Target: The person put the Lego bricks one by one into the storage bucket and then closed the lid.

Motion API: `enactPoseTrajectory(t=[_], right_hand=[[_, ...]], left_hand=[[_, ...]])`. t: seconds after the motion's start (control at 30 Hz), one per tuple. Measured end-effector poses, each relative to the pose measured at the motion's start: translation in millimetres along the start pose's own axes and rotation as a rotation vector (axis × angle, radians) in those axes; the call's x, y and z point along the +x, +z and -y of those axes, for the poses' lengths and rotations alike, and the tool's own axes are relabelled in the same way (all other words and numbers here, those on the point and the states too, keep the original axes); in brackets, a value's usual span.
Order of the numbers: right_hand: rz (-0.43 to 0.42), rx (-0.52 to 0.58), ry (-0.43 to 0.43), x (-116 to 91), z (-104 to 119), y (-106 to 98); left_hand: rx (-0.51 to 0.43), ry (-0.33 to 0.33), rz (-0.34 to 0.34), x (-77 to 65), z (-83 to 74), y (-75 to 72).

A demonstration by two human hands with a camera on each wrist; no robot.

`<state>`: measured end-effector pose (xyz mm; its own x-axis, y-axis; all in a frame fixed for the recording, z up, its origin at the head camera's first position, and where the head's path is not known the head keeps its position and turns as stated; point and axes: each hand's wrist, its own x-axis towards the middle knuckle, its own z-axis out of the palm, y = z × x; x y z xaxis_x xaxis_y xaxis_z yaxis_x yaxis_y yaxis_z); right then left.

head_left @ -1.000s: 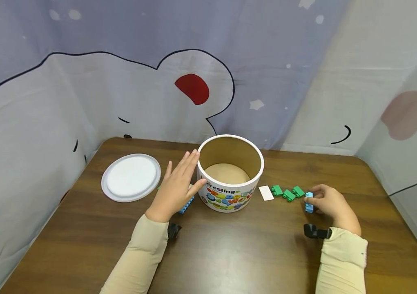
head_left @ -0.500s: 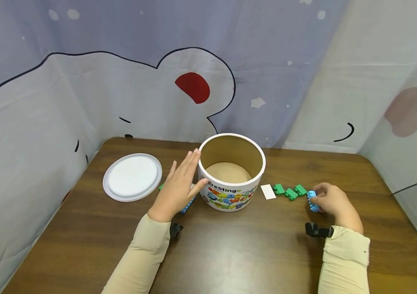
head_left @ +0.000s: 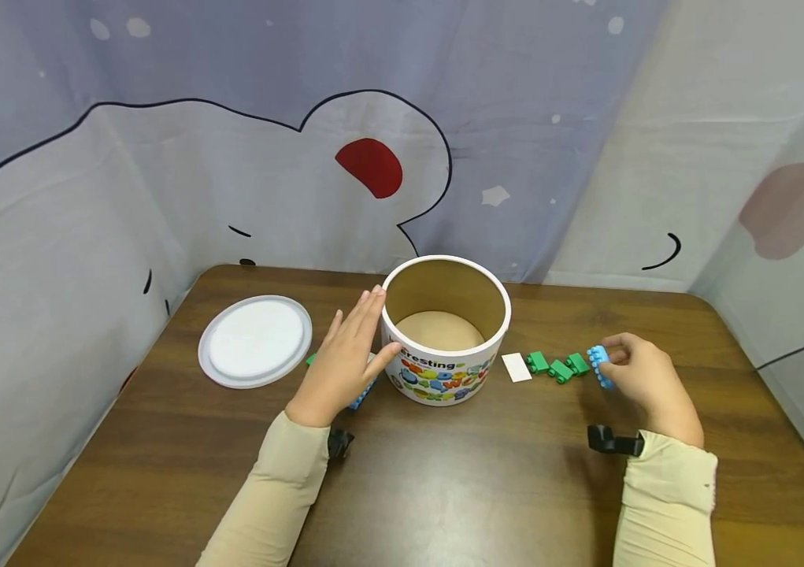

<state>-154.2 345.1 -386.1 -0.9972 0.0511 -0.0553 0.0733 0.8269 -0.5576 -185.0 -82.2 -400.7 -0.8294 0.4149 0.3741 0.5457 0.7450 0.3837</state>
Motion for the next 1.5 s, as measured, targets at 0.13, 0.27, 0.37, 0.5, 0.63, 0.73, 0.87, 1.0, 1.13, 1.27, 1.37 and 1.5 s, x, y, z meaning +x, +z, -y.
enactPoseTrajectory(t=[0.13, 0.27, 0.37, 0.5, 0.63, 0.73, 0.87, 1.0, 1.13, 1.27, 1.37, 1.5], right_hand=[[-0.057, 0.016, -0.044, 0, 11, 2], [-0.101, 0.054, -0.084, 0, 22, 7], [-0.137, 0.072, -0.107, -1, 31, 11], [-0.209, 0.093, -0.134, -1, 45, 15], [-0.306, 0.114, -0.183, 0, 61, 23], [-0.391, 0.147, -0.250, 2, 73, 31], [-0.517, 0.228, -0.359, 4, 88, 39], [-0.596, 0.330, -0.446, 1, 103, 43], [-0.596, 0.408, -0.505, -2, 117, 47], [-0.559, 0.412, -0.552, 3, 133, 51], [-0.504, 0.386, -0.572, 10, 143, 53], [-0.404, 0.329, -0.581, 20, 157, 55]], left_hand=[[0.000, 0.009, -0.008, -0.6, 0.1, -1.0], [0.006, 0.013, 0.001, -1.2, -0.4, -2.5], [0.014, 0.017, 0.005, -1.2, -0.9, -3.1], [0.023, 0.025, 0.002, -1.0, -1.1, -3.2], [0.028, 0.026, 0.001, -1.3, -1.2, -3.8], [0.035, 0.022, 0.003, -2.0, -0.9, -4.8], [0.034, 0.022, 0.002, -2.2, -0.6, -4.9], [0.030, 0.023, -0.002, -2.5, -1.0, -4.1], [0.028, 0.030, -0.003, -2.9, -1.8, -3.0], [0.022, 0.034, -0.006, -1.9, -3.4, -2.5], [0.016, 0.032, -0.006, -1.5, -4.3, -1.9], [0.011, 0.031, -0.005, -1.9, -4.4, -0.5]])
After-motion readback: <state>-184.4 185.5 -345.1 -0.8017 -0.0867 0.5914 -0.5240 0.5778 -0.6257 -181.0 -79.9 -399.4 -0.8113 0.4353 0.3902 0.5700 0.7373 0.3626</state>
